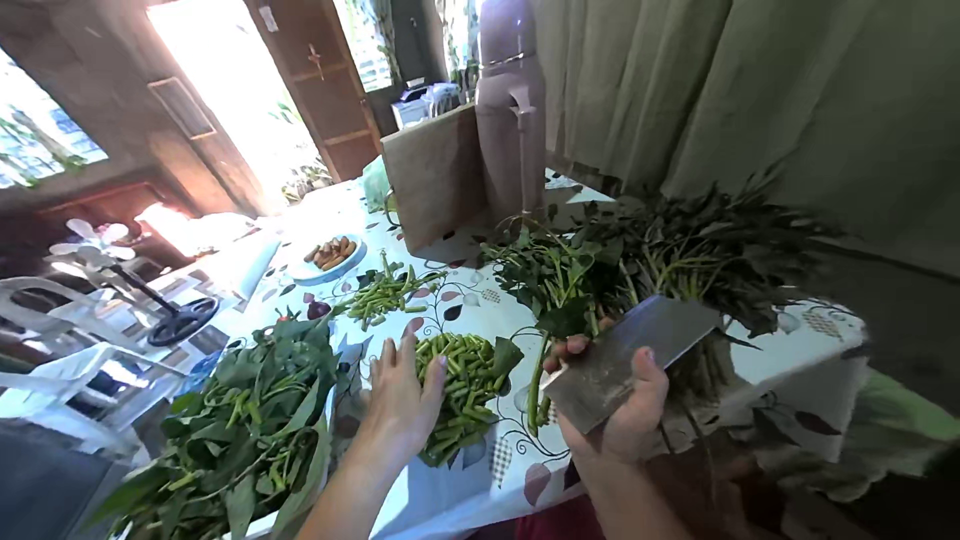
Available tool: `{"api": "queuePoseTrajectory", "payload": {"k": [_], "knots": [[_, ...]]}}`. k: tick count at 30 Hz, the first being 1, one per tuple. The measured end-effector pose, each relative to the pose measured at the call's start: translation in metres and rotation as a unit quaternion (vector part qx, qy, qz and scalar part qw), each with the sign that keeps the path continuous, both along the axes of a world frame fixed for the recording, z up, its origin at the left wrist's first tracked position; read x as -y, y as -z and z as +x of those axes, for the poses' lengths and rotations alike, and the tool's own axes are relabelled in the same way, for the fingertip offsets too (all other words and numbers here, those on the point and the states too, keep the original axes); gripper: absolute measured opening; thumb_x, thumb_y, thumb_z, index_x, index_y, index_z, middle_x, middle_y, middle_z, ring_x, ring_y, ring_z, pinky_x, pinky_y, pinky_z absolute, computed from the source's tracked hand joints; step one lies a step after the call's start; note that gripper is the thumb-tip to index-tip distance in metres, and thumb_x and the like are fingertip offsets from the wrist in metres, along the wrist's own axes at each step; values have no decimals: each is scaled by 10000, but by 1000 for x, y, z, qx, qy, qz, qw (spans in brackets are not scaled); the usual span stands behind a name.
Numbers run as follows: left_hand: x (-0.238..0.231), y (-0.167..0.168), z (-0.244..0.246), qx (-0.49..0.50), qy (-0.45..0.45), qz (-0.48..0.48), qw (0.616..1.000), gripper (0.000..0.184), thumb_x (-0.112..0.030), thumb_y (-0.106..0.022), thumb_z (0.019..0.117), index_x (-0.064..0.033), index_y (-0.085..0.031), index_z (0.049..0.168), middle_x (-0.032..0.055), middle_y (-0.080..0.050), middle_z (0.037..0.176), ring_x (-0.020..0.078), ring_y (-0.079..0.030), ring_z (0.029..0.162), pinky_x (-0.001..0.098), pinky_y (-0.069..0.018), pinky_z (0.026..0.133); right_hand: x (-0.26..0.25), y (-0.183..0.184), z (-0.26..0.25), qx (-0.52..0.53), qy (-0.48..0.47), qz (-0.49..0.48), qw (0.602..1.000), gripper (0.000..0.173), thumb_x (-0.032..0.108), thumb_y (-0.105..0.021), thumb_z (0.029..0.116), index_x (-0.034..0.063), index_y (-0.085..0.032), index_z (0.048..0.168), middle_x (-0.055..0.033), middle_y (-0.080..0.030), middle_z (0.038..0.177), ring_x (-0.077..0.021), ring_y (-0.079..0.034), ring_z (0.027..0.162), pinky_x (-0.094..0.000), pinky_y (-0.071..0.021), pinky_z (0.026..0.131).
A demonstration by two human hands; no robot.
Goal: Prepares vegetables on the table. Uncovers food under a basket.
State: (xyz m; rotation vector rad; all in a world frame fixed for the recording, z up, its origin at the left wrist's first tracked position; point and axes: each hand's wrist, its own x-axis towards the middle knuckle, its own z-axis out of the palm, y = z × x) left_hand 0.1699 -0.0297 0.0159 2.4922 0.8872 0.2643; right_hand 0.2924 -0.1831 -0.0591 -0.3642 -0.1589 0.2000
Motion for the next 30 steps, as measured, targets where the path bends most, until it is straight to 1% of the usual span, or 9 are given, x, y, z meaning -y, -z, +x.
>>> {"api": "queuePoseTrajectory", "payload": {"k": [3,5,8,14,18,20,23,27,30], "knots": [[24,-20,20,-4,113,76,991,443,-341,-506,1068,-59,-610,1393,240,-515,1477,446,-412,1428,694,-297,1129,3,9,-2,3,5,34,999,495,540,-586,934,132,-541,1210,-47,-709,845,-208,-723,758,-381,-623,679],[43,-30,42,-59,191,95,975,343,-263,-501,1071,-45,-705,1238,193,-662,1275,379,-575,1276,617,-399,1082,4,17,-3,12,14,41,999,563,567,-652,884,139,-538,1232,-46,-710,859,-216,-718,759,-393,-617,682],[68,-34,83,-192,240,89,948,357,-262,-467,1081,-5,-711,1129,203,-690,1137,370,-652,1121,583,-489,955,5,20,-5,38,23,45,998,587,567,-673,883,154,-510,1267,-30,-714,872,-194,-720,778,-366,-616,693],[79,-19,128,-297,195,86,931,206,-125,-582,1005,45,-661,1094,233,-654,1187,395,-638,1138,588,-517,914,5,12,-10,14,8,43,999,515,508,-673,893,161,-529,1246,-12,-713,856,-155,-714,766,-312,-606,673],[54,-28,126,-189,210,-5,959,266,-204,-557,1023,26,-678,1076,212,-662,1052,338,-649,983,548,-514,869,5,11,-10,0,-8,36,999,458,512,-684,871,143,-581,1124,-31,-703,842,-161,-709,746,-326,-610,676],[41,-46,115,-92,197,-85,972,242,-214,-559,1041,3,-664,1021,128,-618,876,216,-600,782,409,-510,737,5,11,-11,-8,3,12,1000,434,523,-633,899,126,-620,1073,-40,-713,855,-169,-713,775,-334,-611,715],[24,-72,89,72,138,-199,968,167,-139,-555,1045,-38,-637,940,17,-535,697,77,-475,560,218,-408,536,5,11,-12,-7,3,-3,1000,424,469,-536,963,154,-526,1247,-10,-713,878,-165,-720,802,-337,-613,731],[2,-81,43,203,100,-268,937,190,-87,-509,1057,-44,-627,916,9,-580,707,50,-517,554,176,-447,524,5,12,-11,35,-13,-28,999,444,504,-572,952,170,-527,1241,8,-708,826,-142,-701,714,-307,-601,653],[-10,-69,-1,251,115,-264,924,230,-77,-456,1042,-44,-680,995,-33,-620,757,24,-528,581,176,-458,544,6,14,-5,102,-99,-5,990,684,573,-771,788,166,-545,1288,-18,-698,850,-145,-680,663,-303,-593,605]]}}
